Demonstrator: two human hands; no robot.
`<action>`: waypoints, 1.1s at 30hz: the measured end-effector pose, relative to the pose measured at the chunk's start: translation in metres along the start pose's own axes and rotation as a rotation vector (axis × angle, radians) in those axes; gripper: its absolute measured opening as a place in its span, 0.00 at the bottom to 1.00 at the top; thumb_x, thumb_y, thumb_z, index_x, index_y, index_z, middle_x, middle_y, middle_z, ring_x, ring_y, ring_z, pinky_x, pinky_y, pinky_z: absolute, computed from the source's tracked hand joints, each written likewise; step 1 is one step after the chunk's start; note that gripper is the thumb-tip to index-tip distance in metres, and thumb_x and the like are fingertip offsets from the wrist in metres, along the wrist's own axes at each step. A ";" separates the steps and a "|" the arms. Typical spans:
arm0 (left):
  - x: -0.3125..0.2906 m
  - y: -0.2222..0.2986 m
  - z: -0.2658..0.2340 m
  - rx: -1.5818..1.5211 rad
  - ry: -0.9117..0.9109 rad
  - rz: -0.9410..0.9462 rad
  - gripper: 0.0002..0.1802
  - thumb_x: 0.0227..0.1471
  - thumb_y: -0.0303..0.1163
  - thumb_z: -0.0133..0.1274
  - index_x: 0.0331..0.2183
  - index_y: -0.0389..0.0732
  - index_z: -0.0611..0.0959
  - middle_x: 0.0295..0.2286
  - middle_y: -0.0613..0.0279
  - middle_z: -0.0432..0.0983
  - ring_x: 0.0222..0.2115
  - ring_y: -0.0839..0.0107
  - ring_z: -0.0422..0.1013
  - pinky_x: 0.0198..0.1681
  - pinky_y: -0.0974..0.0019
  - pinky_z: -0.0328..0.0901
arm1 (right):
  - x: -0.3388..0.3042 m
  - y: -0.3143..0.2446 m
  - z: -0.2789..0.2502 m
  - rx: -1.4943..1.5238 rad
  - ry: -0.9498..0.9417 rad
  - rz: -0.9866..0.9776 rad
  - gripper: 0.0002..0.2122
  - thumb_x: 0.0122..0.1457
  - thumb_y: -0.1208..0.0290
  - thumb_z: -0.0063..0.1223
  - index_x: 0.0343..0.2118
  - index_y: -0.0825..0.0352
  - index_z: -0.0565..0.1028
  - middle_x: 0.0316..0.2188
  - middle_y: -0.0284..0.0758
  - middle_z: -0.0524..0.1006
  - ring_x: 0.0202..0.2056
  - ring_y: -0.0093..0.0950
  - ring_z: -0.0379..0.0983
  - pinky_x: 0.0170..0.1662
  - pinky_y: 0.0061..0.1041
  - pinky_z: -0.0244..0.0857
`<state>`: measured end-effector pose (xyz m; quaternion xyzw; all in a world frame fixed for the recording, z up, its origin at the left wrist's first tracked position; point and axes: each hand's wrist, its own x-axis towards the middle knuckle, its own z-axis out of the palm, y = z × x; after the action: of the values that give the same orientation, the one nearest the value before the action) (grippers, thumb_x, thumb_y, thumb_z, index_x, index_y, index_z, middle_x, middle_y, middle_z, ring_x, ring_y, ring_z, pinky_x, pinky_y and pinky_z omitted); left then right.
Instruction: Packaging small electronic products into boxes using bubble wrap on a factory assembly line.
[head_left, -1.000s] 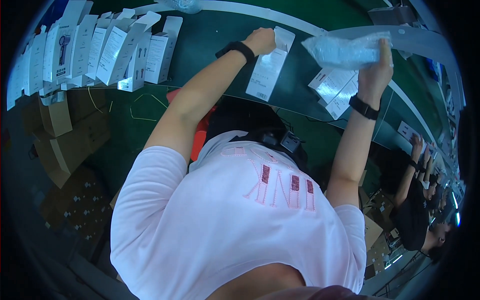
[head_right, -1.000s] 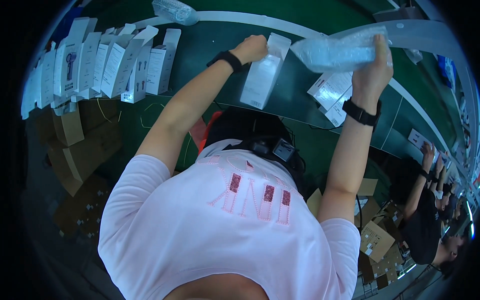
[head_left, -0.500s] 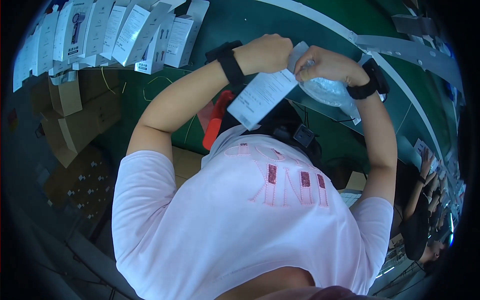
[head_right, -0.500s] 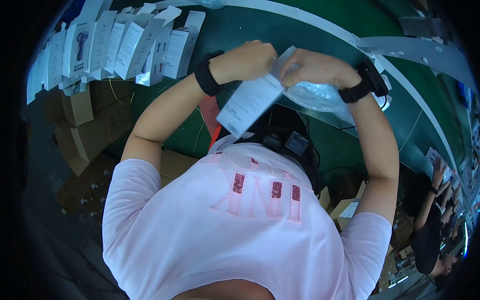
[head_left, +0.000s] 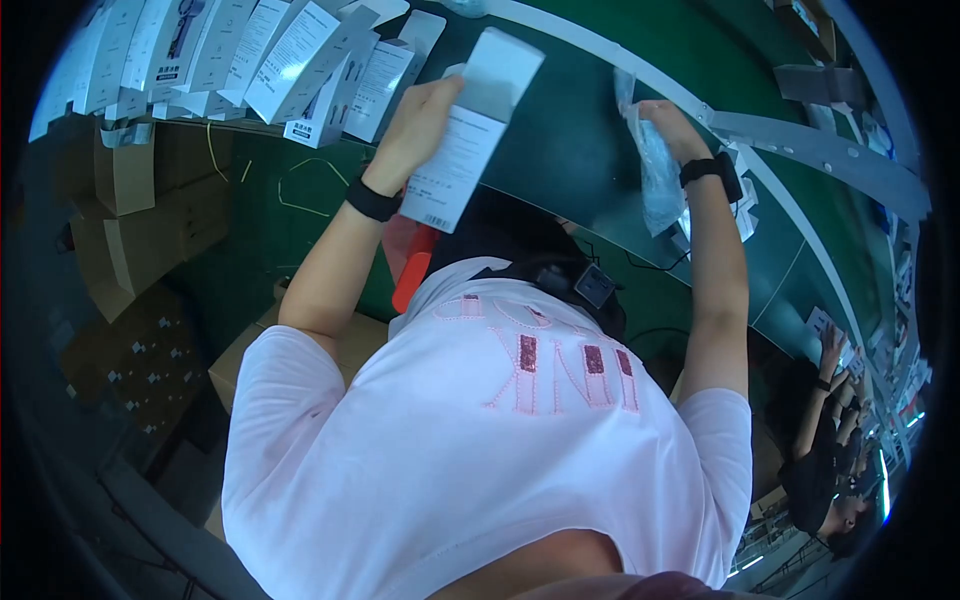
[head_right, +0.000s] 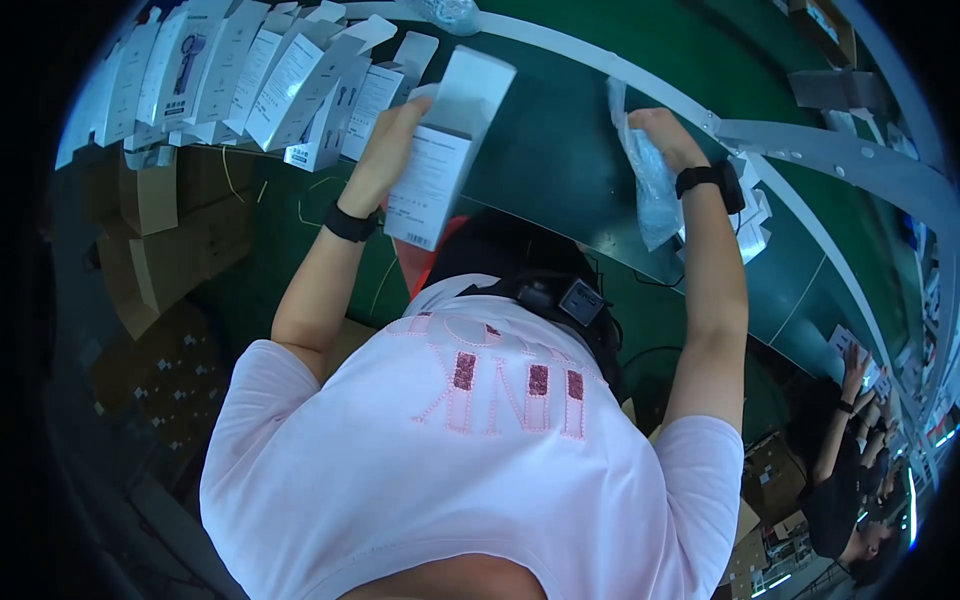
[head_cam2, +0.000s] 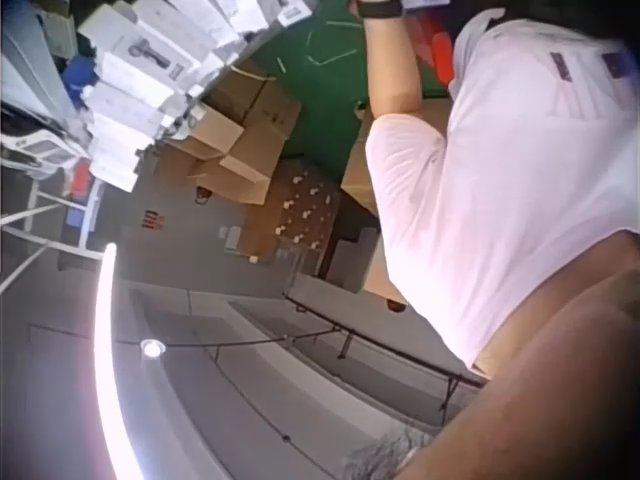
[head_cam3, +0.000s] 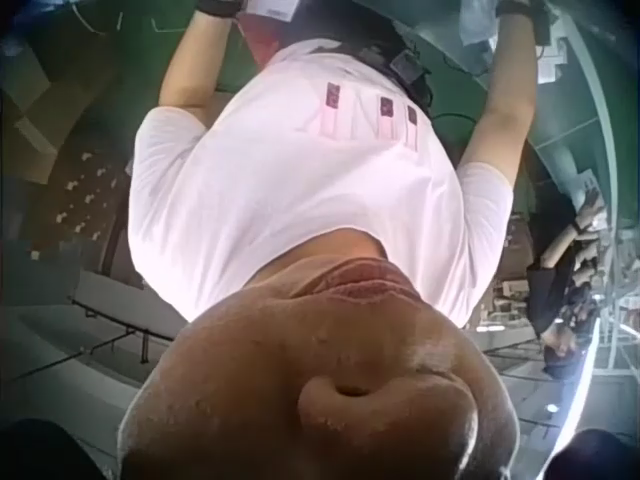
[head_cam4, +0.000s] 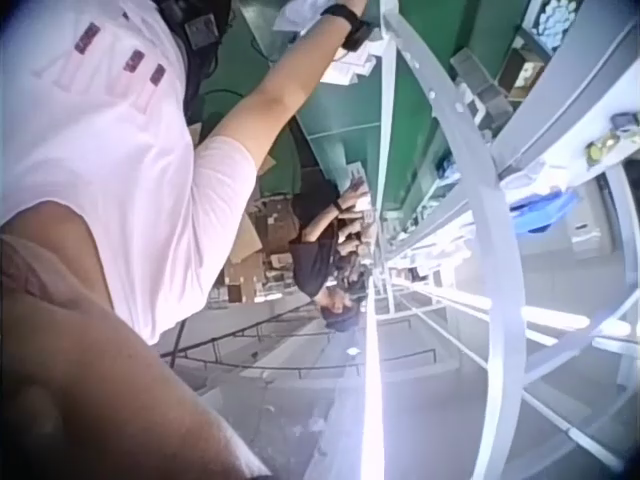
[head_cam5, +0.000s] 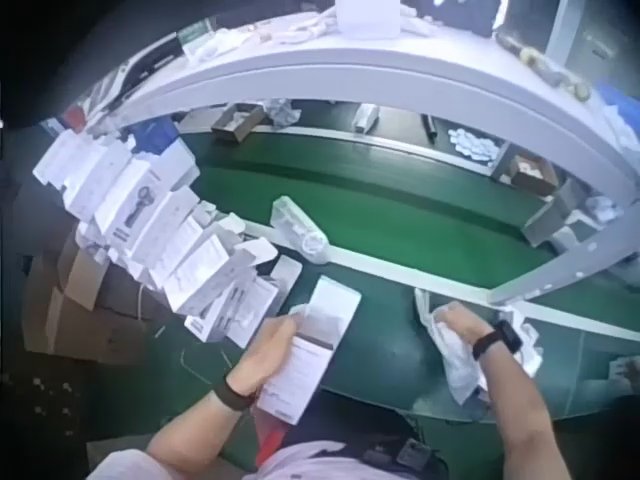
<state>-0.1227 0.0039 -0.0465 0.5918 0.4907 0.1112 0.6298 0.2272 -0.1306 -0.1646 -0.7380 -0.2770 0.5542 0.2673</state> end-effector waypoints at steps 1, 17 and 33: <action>-0.003 0.004 0.003 0.045 0.029 0.122 0.29 0.58 0.48 0.39 0.32 0.29 0.80 0.22 0.59 0.76 0.24 0.74 0.70 0.29 0.68 0.63 | -0.003 -0.009 0.003 -0.018 -0.006 -0.009 0.13 0.51 0.67 0.53 0.36 0.70 0.78 0.33 0.36 0.77 0.39 0.28 0.69 0.48 0.27 0.58; -0.068 0.053 0.101 -0.235 -0.305 0.486 0.31 0.59 0.51 0.34 0.34 0.30 0.78 0.25 0.47 0.76 0.27 0.59 0.71 0.34 0.61 0.64 | -0.209 -0.241 0.031 0.930 0.234 -0.885 0.09 0.63 0.64 0.43 0.36 0.65 0.67 0.24 0.33 0.68 0.25 0.26 0.68 0.32 0.24 0.67; -0.083 0.062 0.089 -0.419 -0.358 0.355 0.33 0.62 0.54 0.29 0.33 0.31 0.74 0.28 0.50 0.73 0.29 0.60 0.68 0.35 0.63 0.62 | -0.257 -0.197 0.041 -0.543 0.057 -0.532 0.13 0.60 0.71 0.47 0.43 0.75 0.72 0.39 0.40 0.75 0.42 0.31 0.69 0.50 0.24 0.58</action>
<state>-0.0697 -0.0957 0.0309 0.5360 0.2276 0.2119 0.7848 0.1052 -0.1694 0.1362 -0.6993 -0.5881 0.3512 0.2043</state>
